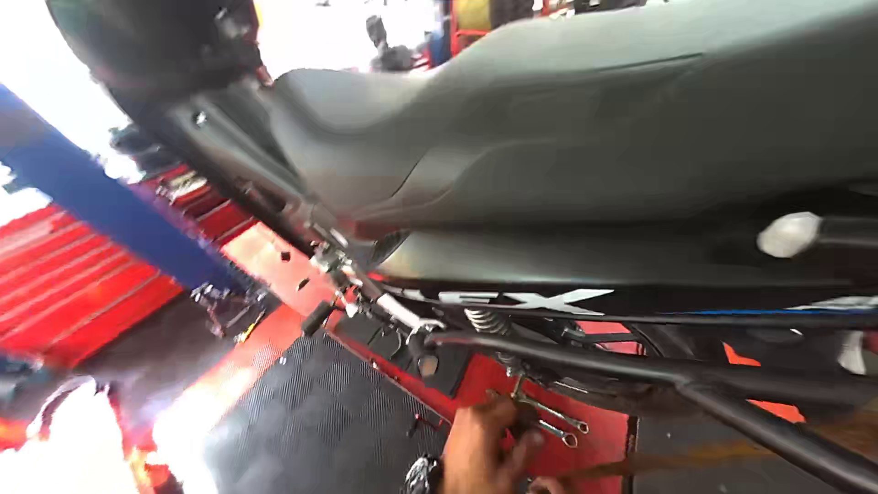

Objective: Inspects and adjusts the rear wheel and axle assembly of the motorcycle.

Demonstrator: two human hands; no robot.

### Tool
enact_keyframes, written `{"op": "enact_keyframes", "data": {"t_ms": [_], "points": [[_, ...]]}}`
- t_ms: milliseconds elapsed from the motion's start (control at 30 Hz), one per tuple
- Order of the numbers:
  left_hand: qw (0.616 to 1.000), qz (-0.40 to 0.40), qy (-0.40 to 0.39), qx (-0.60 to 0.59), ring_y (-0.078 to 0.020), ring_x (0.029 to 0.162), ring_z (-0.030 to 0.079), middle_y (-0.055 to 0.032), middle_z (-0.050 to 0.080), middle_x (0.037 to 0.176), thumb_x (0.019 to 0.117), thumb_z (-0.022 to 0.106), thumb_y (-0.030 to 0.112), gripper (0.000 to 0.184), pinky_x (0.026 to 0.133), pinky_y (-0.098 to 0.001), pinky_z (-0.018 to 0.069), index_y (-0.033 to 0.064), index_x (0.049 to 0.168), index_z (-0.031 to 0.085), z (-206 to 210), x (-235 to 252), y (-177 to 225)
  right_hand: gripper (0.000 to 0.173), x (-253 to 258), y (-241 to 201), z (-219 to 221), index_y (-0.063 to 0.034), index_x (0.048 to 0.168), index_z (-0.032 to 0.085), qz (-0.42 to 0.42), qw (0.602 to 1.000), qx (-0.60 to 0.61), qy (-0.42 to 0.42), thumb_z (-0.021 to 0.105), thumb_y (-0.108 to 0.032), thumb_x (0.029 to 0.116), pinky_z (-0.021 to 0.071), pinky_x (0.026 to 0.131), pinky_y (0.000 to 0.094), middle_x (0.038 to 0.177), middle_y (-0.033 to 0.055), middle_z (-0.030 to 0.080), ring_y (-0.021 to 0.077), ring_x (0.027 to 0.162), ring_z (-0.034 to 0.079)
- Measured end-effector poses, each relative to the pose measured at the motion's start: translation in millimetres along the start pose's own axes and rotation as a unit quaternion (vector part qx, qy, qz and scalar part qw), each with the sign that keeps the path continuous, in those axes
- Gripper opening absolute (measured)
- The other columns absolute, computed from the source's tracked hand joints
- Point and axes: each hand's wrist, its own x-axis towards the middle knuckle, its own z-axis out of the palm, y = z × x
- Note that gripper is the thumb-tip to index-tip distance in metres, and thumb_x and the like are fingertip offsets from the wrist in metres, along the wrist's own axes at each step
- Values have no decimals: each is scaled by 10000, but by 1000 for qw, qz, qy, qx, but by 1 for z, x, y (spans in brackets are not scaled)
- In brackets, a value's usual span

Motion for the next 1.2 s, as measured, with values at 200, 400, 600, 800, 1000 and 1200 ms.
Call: {"op": "enact_keyframes", "data": {"t_ms": [200,400,600,800,1000,1200], "points": [[967,236,-54,-84,-151,959,725,-56,761,979,1069,528,310,297,887,-342,605,101,1020,733,-102,16,2,416,31,-98,22,-43,1281,641,-40,920,317,227,518,-374,1061,586,900,447,1070,115,730,229,961,713],[956,151,-225,-110,-123,968,722,-11,757,1030,1079,501,347,306,872,-337,619,137,1075,723,-134,15,-50,346,48,-169,22,-48,1250,653,-11,691,578,433,475,-299,1094,607,809,378,1012,88,743,190,895,721],[965,48,-87,-241,-201,866,719,-48,741,949,1012,534,165,186,801,-371,617,138,1037,717,-156,28,-70,475,67,-196,18,-72,1154,639,50,616,609,497,476,-509,1065,598,695,460,913,101,724,236,773,712],[972,-66,-27,-225,-247,1190,642,-151,644,1282,1009,325,21,347,1076,-458,513,-79,1282,515,-184,89,-113,475,99,-186,16,-99,1198,607,64,602,609,513,492,-535,1049,619,664,464,876,91,731,239,729,727],[917,-233,-100,-308,-223,1102,671,-89,693,1182,1110,306,244,349,923,-461,574,80,1306,544,-135,143,-121,414,103,-179,23,-124,1158,632,62,604,581,543,487,-500,1062,609,649,437,872,62,730,211,719,720],[886,-315,-323,-107,-86,685,604,-28,617,804,1081,303,123,281,601,-263,531,55,1080,575,-142,185,-107,432,102,-178,15,-129,1203,624,36,593,603,531,532,-517,1037,618,674,467,897,79,728,227,751,726]]}}
